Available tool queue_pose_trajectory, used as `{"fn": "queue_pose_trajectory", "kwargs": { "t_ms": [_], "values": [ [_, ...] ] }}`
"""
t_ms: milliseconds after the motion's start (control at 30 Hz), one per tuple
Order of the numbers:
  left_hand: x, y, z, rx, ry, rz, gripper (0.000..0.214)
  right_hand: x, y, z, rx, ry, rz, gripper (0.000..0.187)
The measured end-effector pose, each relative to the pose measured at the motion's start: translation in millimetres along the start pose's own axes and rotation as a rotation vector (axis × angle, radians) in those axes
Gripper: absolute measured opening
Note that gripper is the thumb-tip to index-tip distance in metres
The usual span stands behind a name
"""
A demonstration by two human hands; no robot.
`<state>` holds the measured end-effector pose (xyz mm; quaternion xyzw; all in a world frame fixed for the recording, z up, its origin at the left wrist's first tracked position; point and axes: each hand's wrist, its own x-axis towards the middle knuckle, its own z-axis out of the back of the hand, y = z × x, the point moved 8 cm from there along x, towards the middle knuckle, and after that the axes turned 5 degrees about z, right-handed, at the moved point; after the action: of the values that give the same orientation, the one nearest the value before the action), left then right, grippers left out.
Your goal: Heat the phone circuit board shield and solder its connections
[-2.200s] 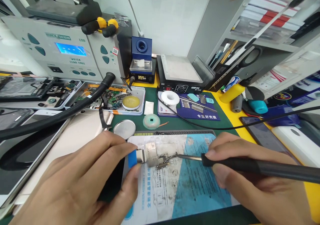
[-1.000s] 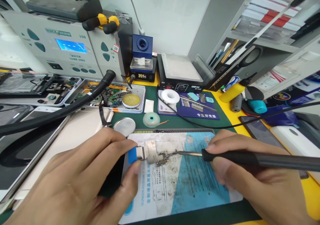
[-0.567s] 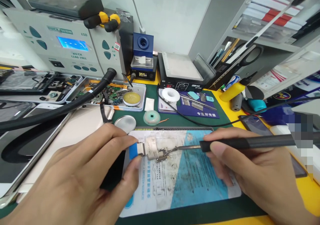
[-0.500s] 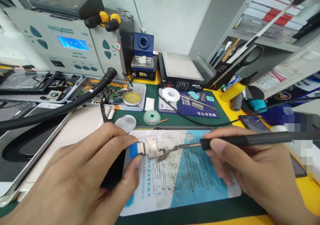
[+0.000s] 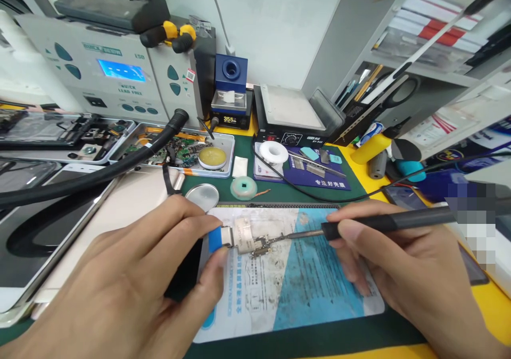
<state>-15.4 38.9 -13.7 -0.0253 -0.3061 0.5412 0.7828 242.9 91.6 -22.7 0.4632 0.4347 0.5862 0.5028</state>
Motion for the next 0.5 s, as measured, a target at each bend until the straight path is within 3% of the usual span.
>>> {"fn": "queue_pose_trajectory", "kwargs": {
  "t_ms": [167, 300, 500],
  "values": [
    [-2, 1, 0.5, 0.010, 0.008, 0.002, 0.015, -3, 12, -1, -0.095, 0.082, 0.107, 0.006],
    [-1, 1, -0.4, 0.021, 0.011, 0.003, 0.015, -2, 28, -7, -0.113, 0.127, 0.234, 0.022],
    [0, -1, 0.8, 0.037, -0.017, -0.013, 0.017, -2, 29, -11, -0.102, 0.193, 0.261, 0.042]
  ]
}}
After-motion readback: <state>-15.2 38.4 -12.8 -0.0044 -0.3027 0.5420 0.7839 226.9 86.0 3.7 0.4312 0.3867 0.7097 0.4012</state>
